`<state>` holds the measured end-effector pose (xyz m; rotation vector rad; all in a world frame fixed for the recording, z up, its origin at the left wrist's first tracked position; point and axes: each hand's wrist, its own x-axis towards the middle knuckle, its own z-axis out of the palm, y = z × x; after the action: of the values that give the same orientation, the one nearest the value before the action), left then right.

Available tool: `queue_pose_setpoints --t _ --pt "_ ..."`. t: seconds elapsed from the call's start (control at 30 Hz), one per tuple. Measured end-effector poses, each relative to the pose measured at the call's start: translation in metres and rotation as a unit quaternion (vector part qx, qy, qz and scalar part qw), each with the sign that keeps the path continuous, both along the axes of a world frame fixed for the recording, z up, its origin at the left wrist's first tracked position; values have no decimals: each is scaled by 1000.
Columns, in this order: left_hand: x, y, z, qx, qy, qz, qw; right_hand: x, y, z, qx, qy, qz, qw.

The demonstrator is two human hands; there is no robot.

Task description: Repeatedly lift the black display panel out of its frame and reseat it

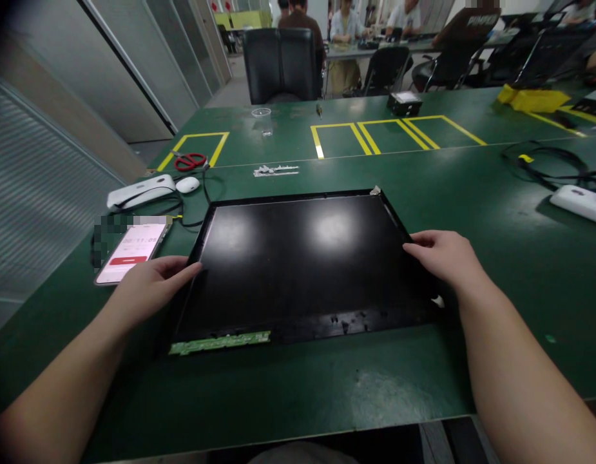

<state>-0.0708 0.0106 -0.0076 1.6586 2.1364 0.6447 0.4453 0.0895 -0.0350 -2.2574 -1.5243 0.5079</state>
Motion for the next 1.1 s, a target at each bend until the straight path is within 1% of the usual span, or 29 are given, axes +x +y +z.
queue_pose_setpoints --t 0.1,0.2,0.33,0.47,0.53,0.63,0.67,0.73,0.8,0.87,0.93,1.0,1.1 --pt "0 -1 3 -7 114 -21 993 3 1 0 -3 -34 13 999" --pt "2 -3 5 -12 180 -29 983 6 1 -5 -5 -11 19 1000" --pt "2 -5 7 -11 201 -37 979 4 3 -14 39 24 26 999" --pt "0 -5 6 -10 198 -35 980 -5 10 -23 117 38 70 990" --pt "1 -5 0 26 177 -52 982 -7 19 -28 146 41 106 983" --pt "6 -3 -17 120 144 -134 973 -3 43 -37 201 14 196 960" --pt "8 -3 -24 130 138 -164 968 -1 53 -40 213 -13 226 950" --pt "12 -2 -36 127 137 -218 958 1 75 -45 228 -63 278 931" --pt "14 -2 -45 118 155 -239 951 0 95 -50 230 -104 316 914" --pt "14 -3 -51 119 169 -246 947 -5 110 -55 235 -114 324 909" --pt "13 -3 -53 122 177 -248 945 -11 117 -59 237 -120 320 909" --pt "11 -4 -54 125 179 -245 944 -15 119 -63 238 -127 308 913" --pt "11 -3 -56 131 176 -241 945 -16 114 -66 239 -133 279 921"
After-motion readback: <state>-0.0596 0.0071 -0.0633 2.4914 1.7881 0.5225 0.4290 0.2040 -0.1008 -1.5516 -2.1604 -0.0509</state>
